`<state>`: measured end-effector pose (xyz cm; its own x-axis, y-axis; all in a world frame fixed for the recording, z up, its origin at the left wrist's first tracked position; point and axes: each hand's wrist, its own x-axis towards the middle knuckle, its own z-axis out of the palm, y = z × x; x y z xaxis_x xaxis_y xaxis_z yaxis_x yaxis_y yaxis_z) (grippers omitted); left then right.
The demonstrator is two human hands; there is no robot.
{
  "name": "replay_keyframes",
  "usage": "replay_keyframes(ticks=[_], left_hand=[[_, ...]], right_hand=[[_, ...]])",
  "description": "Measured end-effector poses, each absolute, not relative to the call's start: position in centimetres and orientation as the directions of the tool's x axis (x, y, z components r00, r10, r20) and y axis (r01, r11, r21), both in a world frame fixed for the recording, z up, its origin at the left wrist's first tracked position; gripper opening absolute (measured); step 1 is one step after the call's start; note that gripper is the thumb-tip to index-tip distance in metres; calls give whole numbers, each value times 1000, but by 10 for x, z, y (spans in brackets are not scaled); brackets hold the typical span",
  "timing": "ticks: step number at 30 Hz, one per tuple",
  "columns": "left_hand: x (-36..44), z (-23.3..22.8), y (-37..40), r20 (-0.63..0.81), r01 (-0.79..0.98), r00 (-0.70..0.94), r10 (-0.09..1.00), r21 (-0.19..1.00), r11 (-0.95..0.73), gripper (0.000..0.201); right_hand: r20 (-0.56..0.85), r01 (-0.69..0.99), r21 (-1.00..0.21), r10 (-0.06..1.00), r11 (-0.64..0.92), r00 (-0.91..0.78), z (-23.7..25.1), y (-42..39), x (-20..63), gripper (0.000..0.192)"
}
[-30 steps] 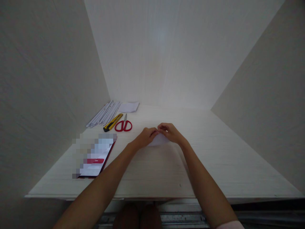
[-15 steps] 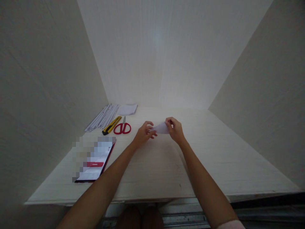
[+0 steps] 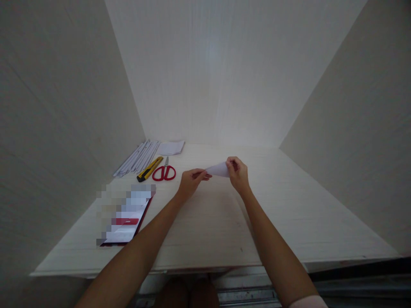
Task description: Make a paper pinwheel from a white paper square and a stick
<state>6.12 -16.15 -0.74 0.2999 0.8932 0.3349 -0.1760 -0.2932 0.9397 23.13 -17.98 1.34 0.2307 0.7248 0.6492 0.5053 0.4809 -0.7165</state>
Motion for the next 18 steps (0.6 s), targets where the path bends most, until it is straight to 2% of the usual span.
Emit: replay_keyframes(ticks=[8, 10, 12, 15, 18], left_hand=[[53, -1, -157, 332, -324, 81, 940, 901, -290, 27], [54, 1, -156, 301, -391, 133, 944, 891, -228, 31], [58, 2, -158, 272, -403, 252, 929, 902, -154, 38], [65, 1, -163, 247, -296, 368, 897, 945, -139, 50], [69, -3, -165, 247, -190, 334, 909, 963, -192, 44]], right_hand=[[636, 497, -743, 706, 449, 313, 16, -179, 237, 14], [636, 497, -736, 721, 460, 275, 15, -180, 235, 14], [636, 495, -728, 737, 474, 229, 14, -181, 231, 13], [644, 495, -712, 744, 499, 177, 13, -182, 224, 13], [645, 501, -709, 744, 496, 175, 13, -183, 221, 12]])
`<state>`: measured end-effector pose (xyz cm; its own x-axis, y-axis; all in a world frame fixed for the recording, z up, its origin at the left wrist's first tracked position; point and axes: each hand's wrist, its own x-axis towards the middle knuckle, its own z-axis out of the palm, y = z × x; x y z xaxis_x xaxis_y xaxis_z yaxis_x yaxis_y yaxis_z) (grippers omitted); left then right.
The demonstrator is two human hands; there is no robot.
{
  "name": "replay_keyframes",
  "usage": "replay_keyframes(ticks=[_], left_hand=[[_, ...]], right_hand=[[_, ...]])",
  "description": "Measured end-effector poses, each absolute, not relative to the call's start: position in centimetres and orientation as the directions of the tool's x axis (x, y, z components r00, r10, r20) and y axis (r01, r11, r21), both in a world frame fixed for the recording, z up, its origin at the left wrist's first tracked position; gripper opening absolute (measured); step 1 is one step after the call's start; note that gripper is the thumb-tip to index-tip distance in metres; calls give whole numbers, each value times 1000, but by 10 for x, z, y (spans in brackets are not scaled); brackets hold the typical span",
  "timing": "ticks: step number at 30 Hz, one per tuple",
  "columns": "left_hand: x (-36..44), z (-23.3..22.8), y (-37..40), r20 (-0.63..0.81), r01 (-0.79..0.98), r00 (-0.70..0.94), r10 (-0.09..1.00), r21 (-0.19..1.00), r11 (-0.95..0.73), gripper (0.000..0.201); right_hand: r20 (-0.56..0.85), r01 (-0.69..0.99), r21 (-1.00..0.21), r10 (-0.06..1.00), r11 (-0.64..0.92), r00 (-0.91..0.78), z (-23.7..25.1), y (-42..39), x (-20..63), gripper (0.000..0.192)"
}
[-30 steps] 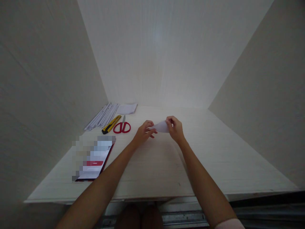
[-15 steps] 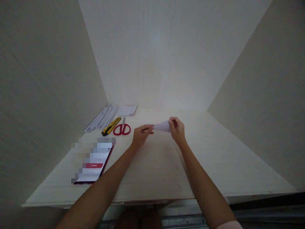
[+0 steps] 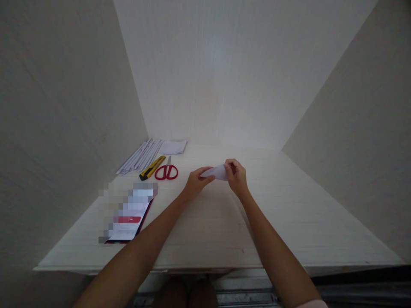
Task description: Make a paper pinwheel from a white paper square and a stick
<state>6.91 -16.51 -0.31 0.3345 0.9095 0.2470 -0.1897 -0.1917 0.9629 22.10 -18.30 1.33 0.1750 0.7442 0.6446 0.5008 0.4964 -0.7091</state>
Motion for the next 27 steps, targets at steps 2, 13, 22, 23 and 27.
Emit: replay_keyframes(ticks=[2, 13, 22, 23, 27], left_hand=[[70, -7, -164, 240, -204, 291, 926, 961, -185, 37], [72, -10, -163, 153, -527, 218, 964, 850, -15, 34], [76, -7, -169, 75, -638, 247, 966, 763, 104, 17], [77, -7, -169, 80, -637, 228, 970, 766, 87, 17], [77, -7, -169, 99, -622, 195, 976, 782, 45, 20]], right_hand=[[643, 503, -713, 742, 489, 190, 14, -183, 221, 12], [612, 419, -766, 751, 487, 246, 17, -186, 219, 13], [611, 398, -773, 749, 494, 256, 20, -186, 219, 13], [611, 395, -774, 749, 495, 259, 20, -186, 219, 13], [604, 370, -783, 751, 499, 265, 20, -186, 219, 13]])
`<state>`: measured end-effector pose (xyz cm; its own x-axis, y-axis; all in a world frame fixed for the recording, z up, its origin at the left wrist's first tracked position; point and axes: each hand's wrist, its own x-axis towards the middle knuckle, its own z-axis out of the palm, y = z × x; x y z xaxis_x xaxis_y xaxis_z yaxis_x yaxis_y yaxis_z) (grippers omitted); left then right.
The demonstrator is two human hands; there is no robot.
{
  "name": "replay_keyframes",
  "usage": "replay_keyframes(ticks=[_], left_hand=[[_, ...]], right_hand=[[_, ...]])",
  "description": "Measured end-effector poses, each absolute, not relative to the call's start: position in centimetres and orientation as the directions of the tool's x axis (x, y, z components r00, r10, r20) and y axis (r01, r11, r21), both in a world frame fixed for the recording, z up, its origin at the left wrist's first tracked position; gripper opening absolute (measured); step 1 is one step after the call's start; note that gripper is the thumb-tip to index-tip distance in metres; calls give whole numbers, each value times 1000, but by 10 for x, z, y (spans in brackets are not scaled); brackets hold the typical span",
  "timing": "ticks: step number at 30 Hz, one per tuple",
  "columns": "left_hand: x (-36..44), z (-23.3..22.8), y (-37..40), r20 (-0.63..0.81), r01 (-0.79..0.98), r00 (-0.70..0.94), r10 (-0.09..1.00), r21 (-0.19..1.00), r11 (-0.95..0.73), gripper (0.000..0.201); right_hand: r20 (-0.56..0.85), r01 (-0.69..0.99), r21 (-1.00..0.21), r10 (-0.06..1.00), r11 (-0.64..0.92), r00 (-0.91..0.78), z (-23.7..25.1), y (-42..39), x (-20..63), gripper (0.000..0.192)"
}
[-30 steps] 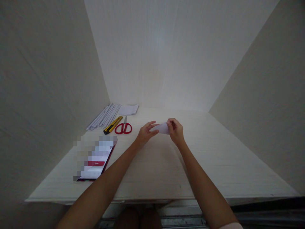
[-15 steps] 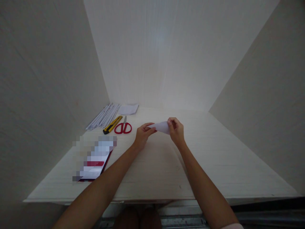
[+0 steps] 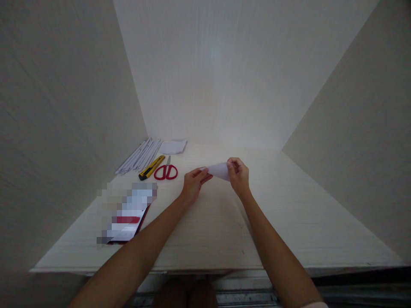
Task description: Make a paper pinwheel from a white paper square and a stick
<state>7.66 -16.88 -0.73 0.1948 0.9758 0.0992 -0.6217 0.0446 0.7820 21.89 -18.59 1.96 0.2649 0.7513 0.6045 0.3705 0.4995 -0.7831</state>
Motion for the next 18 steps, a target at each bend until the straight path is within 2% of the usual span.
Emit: replay_keyframes(ticks=[9, 14, 18], left_hand=[[77, -8, -168, 111, -636, 219, 969, 770, 55, 17], [74, -3, -169, 60, -647, 252, 966, 753, 122, 21], [73, -1, -169, 58, -631, 223, 973, 770, 99, 21]], right_hand=[[584, 359, -799, 767, 483, 267, 18, -185, 220, 13], [596, 357, -791, 758, 496, 267, 18, -184, 220, 12], [583, 353, -801, 764, 484, 277, 18, -185, 220, 12]])
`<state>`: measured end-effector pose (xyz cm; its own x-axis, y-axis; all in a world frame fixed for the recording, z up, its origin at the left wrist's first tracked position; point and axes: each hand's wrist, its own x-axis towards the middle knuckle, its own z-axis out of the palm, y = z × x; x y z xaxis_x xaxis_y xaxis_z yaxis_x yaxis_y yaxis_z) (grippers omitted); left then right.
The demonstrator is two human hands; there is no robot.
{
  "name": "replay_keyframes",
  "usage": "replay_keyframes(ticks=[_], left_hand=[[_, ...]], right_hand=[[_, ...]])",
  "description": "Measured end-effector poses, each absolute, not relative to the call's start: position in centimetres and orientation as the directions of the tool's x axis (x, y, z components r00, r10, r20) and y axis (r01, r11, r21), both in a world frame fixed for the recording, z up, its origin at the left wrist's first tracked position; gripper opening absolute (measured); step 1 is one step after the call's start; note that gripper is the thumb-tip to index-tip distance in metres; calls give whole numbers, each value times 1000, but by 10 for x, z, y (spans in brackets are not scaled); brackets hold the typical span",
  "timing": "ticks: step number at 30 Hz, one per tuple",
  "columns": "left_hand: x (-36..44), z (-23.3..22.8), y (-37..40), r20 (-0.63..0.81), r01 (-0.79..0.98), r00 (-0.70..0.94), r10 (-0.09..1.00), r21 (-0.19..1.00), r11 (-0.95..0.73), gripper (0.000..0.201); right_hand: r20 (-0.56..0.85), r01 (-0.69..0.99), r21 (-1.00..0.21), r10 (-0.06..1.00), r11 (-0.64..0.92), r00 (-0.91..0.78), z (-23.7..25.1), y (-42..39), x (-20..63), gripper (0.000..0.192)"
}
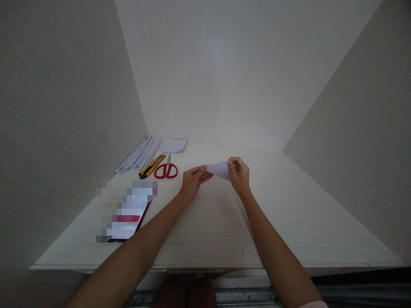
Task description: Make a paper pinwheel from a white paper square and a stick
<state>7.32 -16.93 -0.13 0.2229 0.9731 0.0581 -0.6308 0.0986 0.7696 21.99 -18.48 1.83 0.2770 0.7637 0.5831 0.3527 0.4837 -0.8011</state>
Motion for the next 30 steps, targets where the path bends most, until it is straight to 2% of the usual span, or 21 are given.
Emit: replay_keyframes(ticks=[16, 23, 26, 30], left_hand=[[67, -5, -163, 149, -491, 208, 967, 871, -28, 31], [64, -6, -161, 168, -413, 230, 958, 909, -60, 32], [62, -7, -158, 200, -318, 251, 947, 941, -114, 33], [61, -7, -155, 230, -128, 391, 891, 972, -195, 35]], right_hand=[[599, 336, -792, 755, 509, 269, 17, -180, 224, 11], [600, 391, -781, 758, 487, 255, 15, -180, 226, 9], [617, 435, -753, 758, 493, 209, 12, -179, 227, 9], [658, 508, -675, 749, 535, 85, 9, -180, 223, 9]])
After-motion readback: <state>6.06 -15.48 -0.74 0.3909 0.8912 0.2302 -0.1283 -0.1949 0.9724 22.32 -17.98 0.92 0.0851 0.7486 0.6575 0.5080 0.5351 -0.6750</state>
